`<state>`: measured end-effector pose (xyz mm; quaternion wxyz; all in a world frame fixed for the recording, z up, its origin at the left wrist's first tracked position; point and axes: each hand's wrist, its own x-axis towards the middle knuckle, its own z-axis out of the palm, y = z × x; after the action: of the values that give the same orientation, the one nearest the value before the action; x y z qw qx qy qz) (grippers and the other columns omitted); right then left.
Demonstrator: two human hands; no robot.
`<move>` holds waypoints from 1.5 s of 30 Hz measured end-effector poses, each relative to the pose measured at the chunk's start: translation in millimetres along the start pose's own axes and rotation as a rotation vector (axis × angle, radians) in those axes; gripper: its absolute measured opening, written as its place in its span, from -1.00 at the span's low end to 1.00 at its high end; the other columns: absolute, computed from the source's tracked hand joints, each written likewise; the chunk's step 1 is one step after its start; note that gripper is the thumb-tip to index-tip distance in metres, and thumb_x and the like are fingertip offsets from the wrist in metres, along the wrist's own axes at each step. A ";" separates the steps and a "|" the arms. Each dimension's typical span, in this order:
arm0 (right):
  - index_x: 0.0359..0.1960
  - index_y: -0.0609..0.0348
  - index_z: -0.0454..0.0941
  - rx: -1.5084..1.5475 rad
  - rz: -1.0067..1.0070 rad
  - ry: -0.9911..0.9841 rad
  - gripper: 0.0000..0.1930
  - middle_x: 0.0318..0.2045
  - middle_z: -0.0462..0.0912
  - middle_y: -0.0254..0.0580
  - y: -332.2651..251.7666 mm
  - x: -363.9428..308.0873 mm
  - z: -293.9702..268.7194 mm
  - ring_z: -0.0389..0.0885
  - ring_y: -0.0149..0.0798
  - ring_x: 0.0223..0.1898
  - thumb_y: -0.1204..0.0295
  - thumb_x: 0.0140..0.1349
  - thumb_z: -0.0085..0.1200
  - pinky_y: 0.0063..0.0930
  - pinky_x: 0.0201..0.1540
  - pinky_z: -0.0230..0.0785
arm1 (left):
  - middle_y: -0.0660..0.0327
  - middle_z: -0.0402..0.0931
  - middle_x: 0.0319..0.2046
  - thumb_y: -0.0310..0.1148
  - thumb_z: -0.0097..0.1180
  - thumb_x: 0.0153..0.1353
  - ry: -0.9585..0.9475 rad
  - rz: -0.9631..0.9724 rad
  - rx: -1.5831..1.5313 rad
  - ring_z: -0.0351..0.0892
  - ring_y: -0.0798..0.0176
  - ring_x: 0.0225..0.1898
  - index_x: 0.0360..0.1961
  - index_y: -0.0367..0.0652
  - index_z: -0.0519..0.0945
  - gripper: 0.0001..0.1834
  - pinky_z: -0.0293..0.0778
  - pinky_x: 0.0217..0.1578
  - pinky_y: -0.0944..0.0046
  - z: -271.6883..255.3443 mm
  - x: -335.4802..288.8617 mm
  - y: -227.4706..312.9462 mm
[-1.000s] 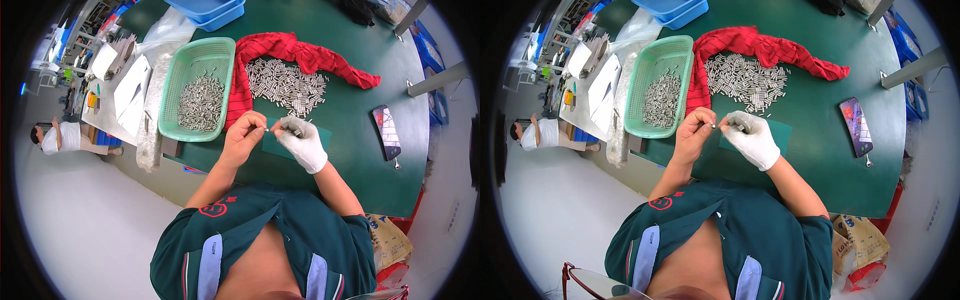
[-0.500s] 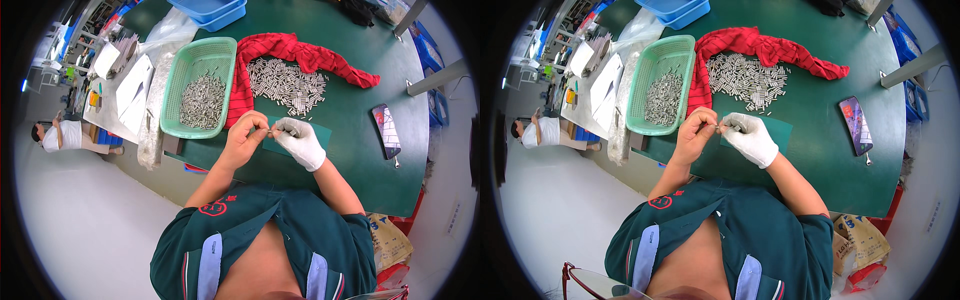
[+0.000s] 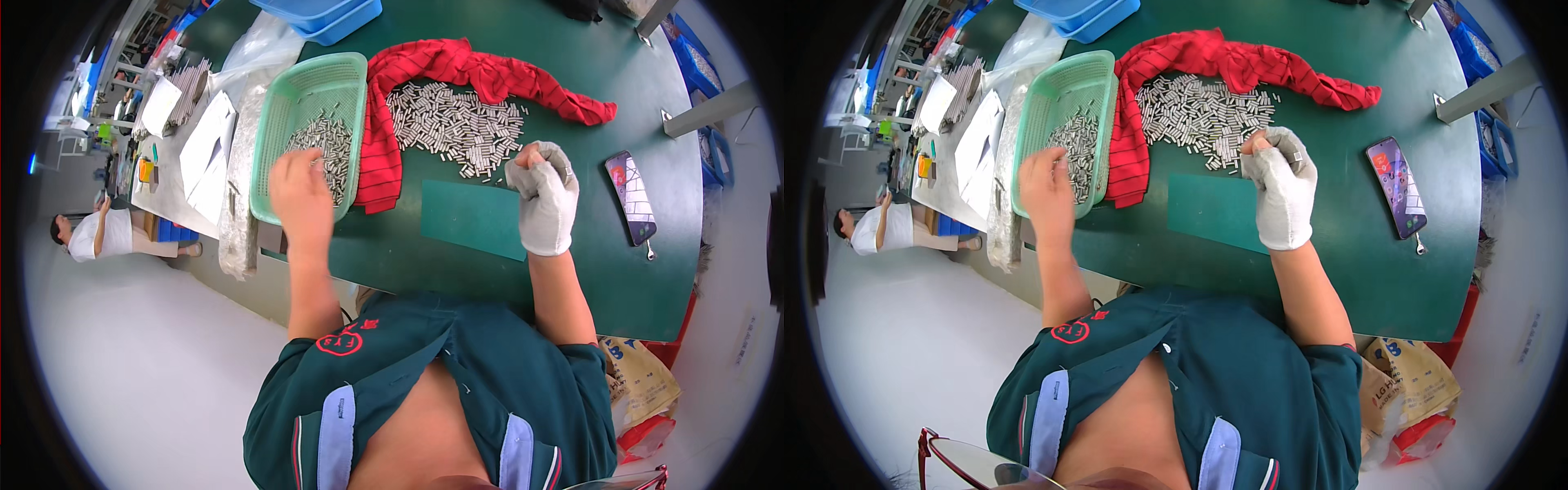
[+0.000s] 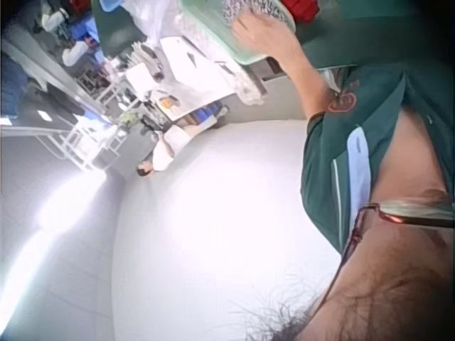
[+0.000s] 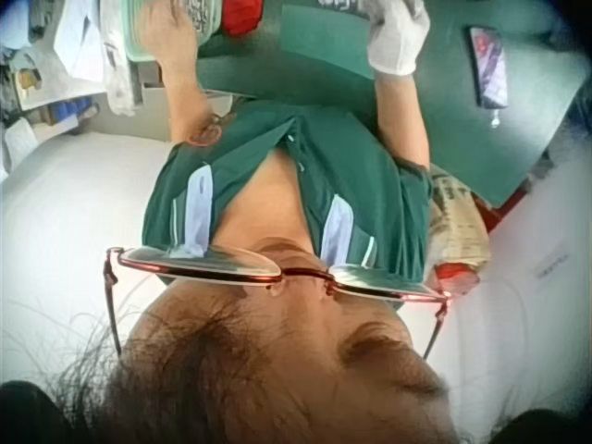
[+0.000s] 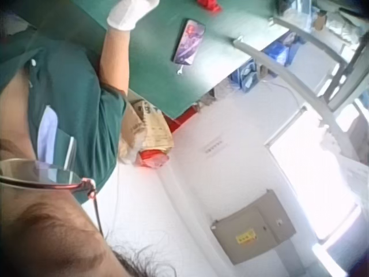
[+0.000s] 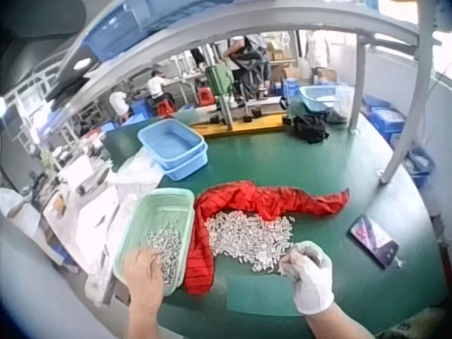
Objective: The person inspects and counts small metal cylindrical parts by hand at a workstation.
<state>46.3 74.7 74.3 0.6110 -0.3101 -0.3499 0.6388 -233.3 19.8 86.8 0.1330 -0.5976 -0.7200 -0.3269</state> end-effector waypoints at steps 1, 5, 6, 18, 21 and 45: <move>-0.39 0.28 0.48 0.002 0.000 0.006 -0.87 -0.62 0.38 -0.41 1.8 0.8 -0.9 0.22 -0.56 -0.57 0.45 0.23 0.01 -0.62 -0.48 0.04 | 0.12 0.53 -0.31 -0.53 0.18 0.08 -0.019 0.082 -0.118 0.49 0.01 -0.18 -0.33 -0.19 0.58 -0.89 0.39 -0.12 0.07 7.8 -0.8 17.3; -0.38 0.26 0.49 0.010 0.086 0.009 -0.88 -0.57 0.42 -0.40 8.3 -3.6 2.1 0.23 -0.56 -0.57 0.45 0.25 0.00 -0.64 -0.50 0.05 | 0.15 0.51 -0.35 -0.55 0.24 -0.05 -0.345 0.342 -0.507 0.49 0.03 -0.23 -0.36 -0.19 0.57 -0.82 0.41 -0.18 0.11 55.6 -12.3 61.7; -0.38 0.25 0.49 0.003 0.123 0.031 -0.88 -0.55 0.43 -0.40 9.5 -3.9 3.8 0.23 -0.57 -0.58 0.45 0.26 0.01 -0.64 -0.50 0.05 | 0.17 0.50 -0.36 -0.56 0.25 -0.07 -0.396 0.346 -0.553 0.48 0.05 -0.24 -0.37 -0.19 0.57 -0.82 0.41 -0.19 0.11 70.0 -16.5 66.0; -0.41 0.27 0.44 -0.078 0.172 0.100 -0.83 -0.66 0.25 -0.46 8.9 -1.7 8.3 0.10 -0.54 -0.61 0.41 0.28 0.00 -0.57 -0.47 0.03 | 0.20 0.46 -0.38 -0.53 0.26 -0.05 -0.531 0.471 -0.527 0.45 0.08 -0.23 -0.40 -0.15 0.56 -0.84 0.39 -0.22 0.15 112.4 -11.7 78.1; -0.40 0.25 0.47 -0.029 0.193 0.082 -0.86 -0.62 0.33 -0.45 13.5 -1.6 0.6 0.17 -0.57 -0.60 0.43 0.26 0.01 -0.62 -0.49 0.04 | 0.23 0.51 -0.34 -0.53 0.24 0.02 -0.633 0.297 -0.730 0.48 0.20 -0.23 -0.34 -0.16 0.58 -0.85 0.40 -0.24 0.27 103.4 -8.9 72.6; -0.27 0.28 0.46 0.139 -0.164 -0.251 -0.62 -0.35 0.50 -0.24 -4.6 -36.8 6.4 0.32 -0.46 -0.41 0.14 0.25 0.15 -0.57 -0.30 0.19 | 0.28 0.56 -0.29 -0.56 0.15 0.20 -0.840 -0.333 -1.492 0.52 0.47 -0.22 -0.21 -0.28 0.57 -0.88 0.44 -0.16 0.47 74.8 -30.7 60.7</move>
<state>45.8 37.6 80.5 0.6324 -0.1554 -0.4026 0.6432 -153.2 47.6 31.8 -0.6191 -0.4869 -0.3855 -0.4807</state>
